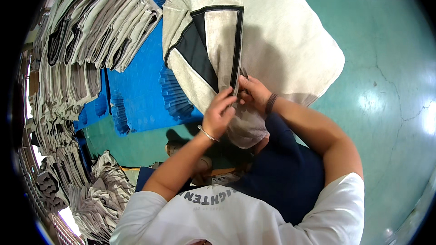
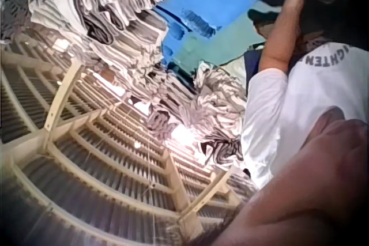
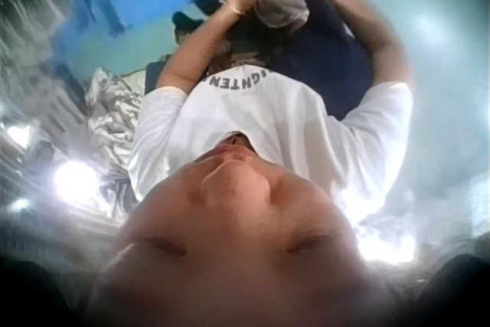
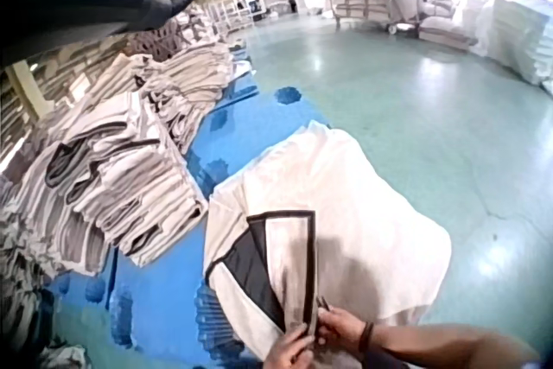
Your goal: The person trims loose threads from fabric panels using snips, folds the panels, and stacks them on a pallet.
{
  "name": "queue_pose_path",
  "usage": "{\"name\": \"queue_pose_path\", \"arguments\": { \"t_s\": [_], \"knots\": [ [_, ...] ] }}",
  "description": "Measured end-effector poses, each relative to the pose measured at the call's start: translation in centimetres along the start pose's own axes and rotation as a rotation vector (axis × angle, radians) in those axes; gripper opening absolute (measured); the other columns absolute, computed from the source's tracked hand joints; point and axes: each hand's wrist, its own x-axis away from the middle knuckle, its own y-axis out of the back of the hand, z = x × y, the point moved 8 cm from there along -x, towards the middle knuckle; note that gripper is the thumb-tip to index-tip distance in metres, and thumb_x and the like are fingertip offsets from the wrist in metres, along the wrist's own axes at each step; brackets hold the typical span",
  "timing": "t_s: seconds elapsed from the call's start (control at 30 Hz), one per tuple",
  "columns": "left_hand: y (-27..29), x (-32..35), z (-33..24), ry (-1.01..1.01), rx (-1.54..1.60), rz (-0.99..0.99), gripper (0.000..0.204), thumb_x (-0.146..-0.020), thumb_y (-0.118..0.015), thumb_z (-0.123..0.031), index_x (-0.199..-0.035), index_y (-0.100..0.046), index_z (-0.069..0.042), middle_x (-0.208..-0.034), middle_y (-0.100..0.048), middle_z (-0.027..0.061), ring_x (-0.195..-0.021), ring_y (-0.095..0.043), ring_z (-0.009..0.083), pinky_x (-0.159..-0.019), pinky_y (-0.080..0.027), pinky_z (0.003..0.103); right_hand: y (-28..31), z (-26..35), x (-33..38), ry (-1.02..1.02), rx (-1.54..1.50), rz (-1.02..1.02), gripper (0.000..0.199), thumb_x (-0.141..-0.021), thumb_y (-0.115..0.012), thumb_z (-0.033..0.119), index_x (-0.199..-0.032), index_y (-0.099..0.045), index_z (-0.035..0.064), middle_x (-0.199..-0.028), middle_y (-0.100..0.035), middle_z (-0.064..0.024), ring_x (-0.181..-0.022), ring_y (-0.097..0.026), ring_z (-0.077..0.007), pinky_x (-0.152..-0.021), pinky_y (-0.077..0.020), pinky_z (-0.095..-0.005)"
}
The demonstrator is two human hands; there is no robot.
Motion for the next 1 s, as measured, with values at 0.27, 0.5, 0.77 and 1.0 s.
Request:
{"name": "queue_pose_path", "arguments": {
  "t_s": [0.27,0.5,0.77,1.0],
  "knots": [
    [-5.7,5.0,-5.0,-0.177,-0.148,0.299,0.021,-0.066,-0.055,-0.007,-0.087,-0.058,-0.005,-0.102,-0.055,0.0101,-0.1,-0.048,0.0287,-0.083,-0.037,0.037,1.6,0.2,-0.4,0.061,0.029,-0.233,0.012,-0.076,-0.053,0.006,-0.073,-0.044,0.0129,-0.051,-0.038,0.0031,-0.041,-0.034,-0.0085,-0.043,-0.0339,-0.0256],
    [4.4,5.6,4.2,0.364,0.139,-0.571,0.041,-0.068,-0.054,0.003,-0.105,-0.041,-0.004,-0.095,-0.043,0.0028,-0.075,-0.041,0.0118,-0.075,-0.037,0.024,1.6,0.4,0.0,0.05,-0.19,-0.247,0.011,-0.075,-0.048,0.003,-0.072,-0.042,0.0127,-0.057,-0.04,0.001,-0.044,-0.033,-0.0108,-0.045,-0.0332,-0.0276],
    [4.1,5.5,8.3,0.861,0.972,-0.821,0.058,-0.075,-0.05,-0.007,-0.126,-0.022,-0.004,-0.117,-0.039,0.0102,-0.095,-0.046,0.0179,-0.077,-0.037,0.029,3.1,-0.3,0.0,-0.039,-0.23,-0.27,0.011,-0.077,-0.05,0.017,-0.086,-0.049,0.0126,-0.074,-0.053,0.0004,-0.06,-0.047,-0.0134,-0.055,-0.0354,-0.0277],
    [1.9,6.5,11.2,1.079,1.308,-0.805,0.024,-0.082,-0.045,-0.028,-0.093,-0.05,-0.007,-0.092,-0.054,0.0046,-0.083,-0.048,0.0171,-0.071,-0.04,0.032,0.8,0.9,1.0,-0.051,-0.172,-0.367,0.021,-0.08,-0.05,0.035,-0.08,-0.052,0.0146,-0.06,-0.05,0.003,-0.043,-0.034,-0.0089,-0.048,-0.0326,-0.0245]
  ]
}}
